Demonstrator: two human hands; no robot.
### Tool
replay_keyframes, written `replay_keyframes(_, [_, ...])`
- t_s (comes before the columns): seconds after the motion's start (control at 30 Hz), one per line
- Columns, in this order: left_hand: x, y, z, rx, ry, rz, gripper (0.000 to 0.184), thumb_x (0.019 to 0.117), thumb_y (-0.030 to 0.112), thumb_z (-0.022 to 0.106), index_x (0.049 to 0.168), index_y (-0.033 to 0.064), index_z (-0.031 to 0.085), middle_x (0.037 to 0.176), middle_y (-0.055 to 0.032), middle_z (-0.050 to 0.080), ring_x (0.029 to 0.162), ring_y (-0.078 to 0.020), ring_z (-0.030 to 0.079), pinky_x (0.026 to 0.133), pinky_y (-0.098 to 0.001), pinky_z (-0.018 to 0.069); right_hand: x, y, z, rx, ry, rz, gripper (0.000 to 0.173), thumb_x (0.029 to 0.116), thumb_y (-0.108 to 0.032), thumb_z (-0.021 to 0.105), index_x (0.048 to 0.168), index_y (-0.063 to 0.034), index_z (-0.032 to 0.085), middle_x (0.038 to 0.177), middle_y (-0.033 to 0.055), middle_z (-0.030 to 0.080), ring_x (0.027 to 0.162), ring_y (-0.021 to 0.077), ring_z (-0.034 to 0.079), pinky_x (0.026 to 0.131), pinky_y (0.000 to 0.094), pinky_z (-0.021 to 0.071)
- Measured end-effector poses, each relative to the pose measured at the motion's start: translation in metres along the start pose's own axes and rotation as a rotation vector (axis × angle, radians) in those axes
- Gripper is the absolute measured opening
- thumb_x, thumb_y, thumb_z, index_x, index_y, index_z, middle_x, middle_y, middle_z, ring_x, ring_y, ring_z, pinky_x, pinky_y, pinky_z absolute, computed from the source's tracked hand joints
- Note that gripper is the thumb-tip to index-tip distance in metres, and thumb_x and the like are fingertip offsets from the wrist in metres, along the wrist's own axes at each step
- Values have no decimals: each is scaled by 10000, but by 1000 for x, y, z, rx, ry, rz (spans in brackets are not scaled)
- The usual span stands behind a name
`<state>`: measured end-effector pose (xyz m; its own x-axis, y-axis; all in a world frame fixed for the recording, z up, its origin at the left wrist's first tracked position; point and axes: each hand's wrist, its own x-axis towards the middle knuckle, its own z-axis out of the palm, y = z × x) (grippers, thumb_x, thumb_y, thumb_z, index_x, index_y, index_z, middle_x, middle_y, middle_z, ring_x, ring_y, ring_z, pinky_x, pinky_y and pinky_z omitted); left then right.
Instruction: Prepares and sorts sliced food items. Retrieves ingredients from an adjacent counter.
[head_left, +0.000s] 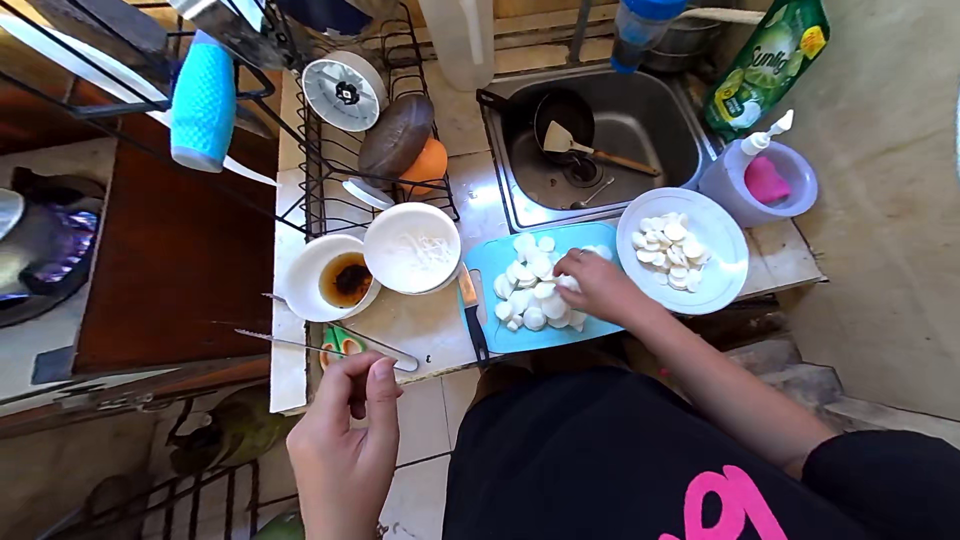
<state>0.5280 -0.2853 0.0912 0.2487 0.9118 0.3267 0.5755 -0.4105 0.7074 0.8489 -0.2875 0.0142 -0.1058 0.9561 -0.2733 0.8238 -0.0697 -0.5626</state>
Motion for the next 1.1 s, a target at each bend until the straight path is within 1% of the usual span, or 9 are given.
replay_keyframes(0.13, [2,5,4,-2,0,8,394,1080,264,453,996,-83,620,773,-13,600,697,104,512,636,-63,419,21,-37,38,-35,-217,-126,441,1036,-273,605,1345,41,601,1370,279,587,1299,436,556,1100,555,436])
replay_keyframes(0.2, [2,6,4,-7,1,12,392,1083,267,451,998,-76,621,778,-7,603,697,104,513,636,-63,420,33,-50,50,-80,-276,-142,467,1033,-275,612,1361,54,577,1385,291,570,1314,445,537,1115,558,410])
replay_keyframes(0.27, [1,6,4,-5,5,16,395,1084,272,452,997,-75,620,777,-7,604,695,103,512,636,-65,419,41,-59,57,-119,-331,-121,444,1027,-206,615,1368,72,550,1410,312,541,1335,459,512,1133,563,380])
replay_keyframes(0.33, [0,6,2,2,8,13,395,1083,278,457,994,-73,615,770,-5,600,687,107,509,630,-62,417,46,-65,60,-146,-354,-88,401,1016,-84,572,1375,89,533,1433,320,520,1353,464,497,1143,557,369])
replay_keyframes(0.43, [-3,6,0,15,8,-2,392,1083,272,453,992,-74,614,759,0,592,680,115,498,626,-56,409,48,-70,57,-157,-374,-46,410,994,6,532,1390,107,508,1442,325,502,1354,458,496,1140,537,379])
replay_keyframes(0.6, [-4,5,-2,28,14,0,404,1084,282,450,994,-77,613,760,-7,591,684,112,502,626,-55,408,48,-73,47,-136,-385,24,503,946,33,593,1429,95,468,1472,309,466,1355,435,493,1121,510,408])
replay_keyframes(0.8, [1,7,1,8,6,14,393,1082,273,459,998,-79,613,767,-6,598,691,116,509,637,-51,417,46,-70,40,-112,-374,55,482,968,39,584,1422,127,449,1459,326,473,1366,442,489,1134,502,404])
replay_keyframes(0.93, [5,9,4,5,-15,29,404,1084,274,450,996,-83,616,770,-19,603,690,102,511,639,-62,419,45,-67,36,-126,-348,21,405,996,30,535,1390,119,499,1431,331,499,1338,462,506,1115,532,413])
replay_keyframes(1.1, [5,8,3,6,-17,34,404,1085,278,450,998,-81,613,775,-17,601,691,108,509,635,-59,422,43,-44,13,-20,-206,60,294,1012,-26,536,1279,49,637,1359,265,586,1303,426,543,1094,549,441])
